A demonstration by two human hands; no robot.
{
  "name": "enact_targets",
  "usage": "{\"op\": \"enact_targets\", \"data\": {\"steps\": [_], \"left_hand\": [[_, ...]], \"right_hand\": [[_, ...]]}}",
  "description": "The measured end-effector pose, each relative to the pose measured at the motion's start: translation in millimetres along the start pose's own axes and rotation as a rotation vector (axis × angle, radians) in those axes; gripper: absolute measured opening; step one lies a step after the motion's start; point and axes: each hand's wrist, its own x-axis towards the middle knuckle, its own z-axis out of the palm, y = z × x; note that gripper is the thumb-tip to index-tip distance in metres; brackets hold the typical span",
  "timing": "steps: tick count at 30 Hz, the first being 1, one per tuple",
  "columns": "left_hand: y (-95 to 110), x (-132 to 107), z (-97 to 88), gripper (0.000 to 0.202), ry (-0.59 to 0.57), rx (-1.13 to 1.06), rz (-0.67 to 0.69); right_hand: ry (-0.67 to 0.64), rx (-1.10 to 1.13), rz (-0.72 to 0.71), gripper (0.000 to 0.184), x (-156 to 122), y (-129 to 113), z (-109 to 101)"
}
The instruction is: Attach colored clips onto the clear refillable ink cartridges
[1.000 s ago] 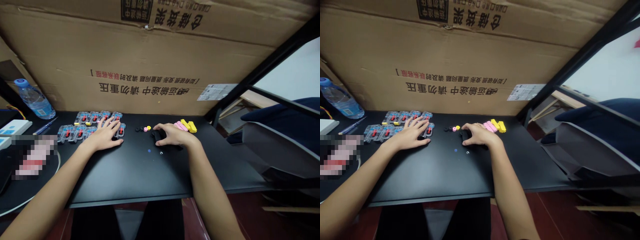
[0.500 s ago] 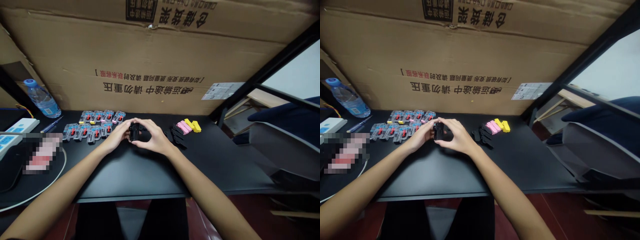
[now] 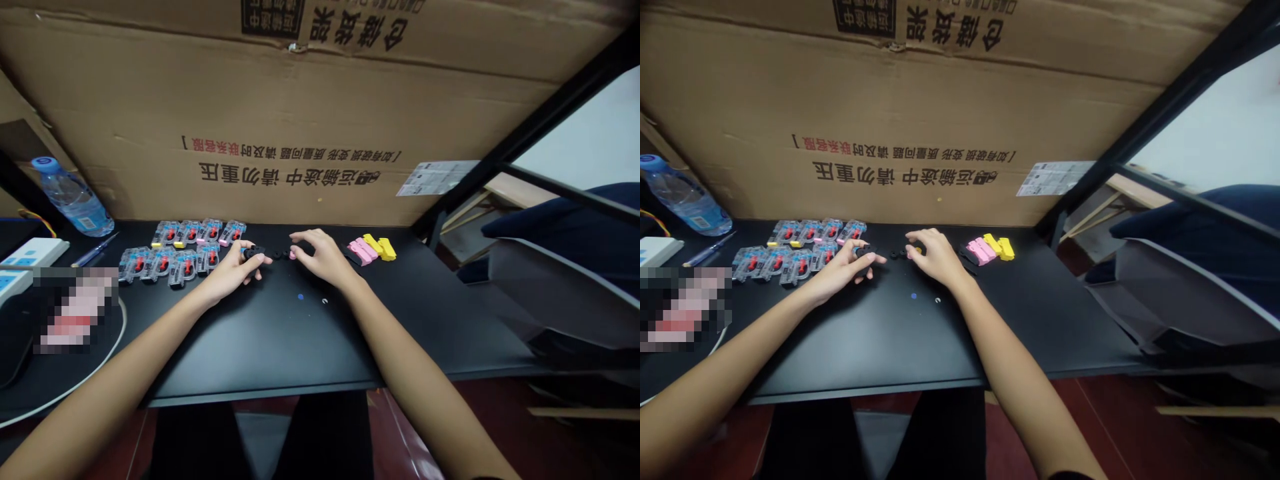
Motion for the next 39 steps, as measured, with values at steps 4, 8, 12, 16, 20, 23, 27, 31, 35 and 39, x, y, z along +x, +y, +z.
{"op": "enact_targets", "data": {"steps": [4,8,12,16,20,23,27,31,35,39], "left_hand": [[1.8,-2.0,1.1,0.047,-0.033,0.021,-0.003],[1.5,-1.6,1.4,0.049,-0.060,0.043,0.011],[0.1,-0.5,0.3,0.047,-0.072,0.046,0.002],[-1.1,0.0,-0.3,0.045,-0.079,0.057,0.002],[-3.8,0.9,-0.5,0.045,-0.080,0.083,-0.003],[-6.0,1.6,-0.8,0.045,-0.083,0.093,0.005],[-7.3,1.6,-1.0,0.043,-0.094,0.093,0.021],[-5.1,0.4,-0.9,0.038,-0.092,0.127,0.028],[-0.6,-1.0,-0.4,0.035,-0.128,0.182,0.021],[3.4,-1.8,-0.4,0.036,-0.140,0.199,0.011]], "right_hand": [[-0.128,-0.003,-0.019,0.030,-2.3,3.5,13.4],[-0.164,-0.013,0.002,0.030,-2.2,2.8,18.8],[-0.168,0.022,0.016,0.028,-1.8,4.6,18.9],[-0.109,0.046,0.019,0.029,-0.7,4.0,15.8],[-0.037,0.067,0.034,0.029,-0.3,2.1,10.4],[-0.008,0.095,0.047,0.028,-0.8,1.6,9.0],[-0.041,0.098,0.032,0.027,-1.3,0.6,11.8],[0.007,0.132,0.055,0.020,-1.5,-6.9,13.2],[0.101,0.303,0.108,0.025,-1.5,-21.5,15.1],[0.053,0.412,0.126,0.024,-2.3,-31.4,20.0]]}}
